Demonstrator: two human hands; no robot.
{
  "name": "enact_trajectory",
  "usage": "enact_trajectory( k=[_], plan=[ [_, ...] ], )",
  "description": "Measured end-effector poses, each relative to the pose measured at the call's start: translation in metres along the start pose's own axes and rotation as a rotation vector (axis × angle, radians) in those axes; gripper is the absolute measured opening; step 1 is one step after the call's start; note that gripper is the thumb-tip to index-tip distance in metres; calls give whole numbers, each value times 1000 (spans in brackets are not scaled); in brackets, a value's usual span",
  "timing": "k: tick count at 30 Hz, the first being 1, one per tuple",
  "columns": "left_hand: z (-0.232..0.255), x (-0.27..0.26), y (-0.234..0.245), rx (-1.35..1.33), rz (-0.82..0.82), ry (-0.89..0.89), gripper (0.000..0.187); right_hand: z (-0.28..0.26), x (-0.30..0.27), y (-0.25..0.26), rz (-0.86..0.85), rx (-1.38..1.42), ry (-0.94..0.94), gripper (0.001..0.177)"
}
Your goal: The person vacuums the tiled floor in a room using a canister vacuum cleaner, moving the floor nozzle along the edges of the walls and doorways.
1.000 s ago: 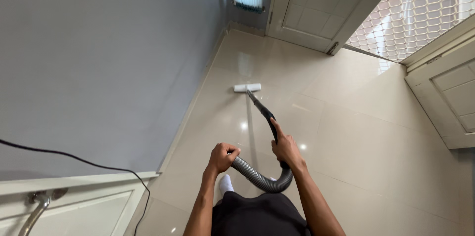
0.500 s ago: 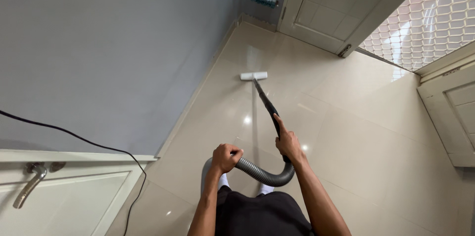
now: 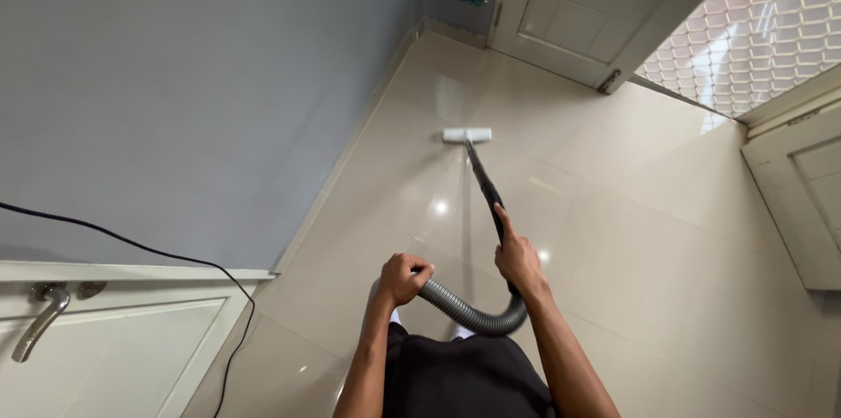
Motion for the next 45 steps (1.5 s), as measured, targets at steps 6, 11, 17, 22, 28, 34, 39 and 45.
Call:
enact_trajectory(
  k=[6, 11, 17, 22, 28, 34, 39, 45],
  plan=[
    [7, -5, -14, 48, 39, -42, 28, 25, 7, 2, -25, 11, 23, 95],
    [9, -4, -24, 33, -16, 4, 33, 41, -4, 11, -1, 25, 44, 96],
    [27, -2, -41, 140, 33, -104, 28, 52, 9, 22, -8, 257, -38, 92],
    [33, -7, -47, 122, -45, -43, 31, 44, -34, 48, -57, 254, -138, 89],
    [37, -4, -52, 50, -93, -106, 30, 50, -72, 51, -60, 243, -136, 90],
    [29, 2, -71, 219, -124, -102, 29, 76, -38, 14, -55, 334, -155, 92],
    [17, -2, -76, 171, -147, -121, 29, 72, -55, 6, 41, 200, 9, 94],
    [21, 0, -73, -59, -246, -74, 30, 61, -92, 23, -63, 117, -160, 91]
  ],
)
Point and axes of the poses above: each hand's wrist, its own x-axis towards the middle knuckle, its own y-axis out of the back of the hand, z = x × y, the point moved 5 cm from there along x, towards the middle knuckle
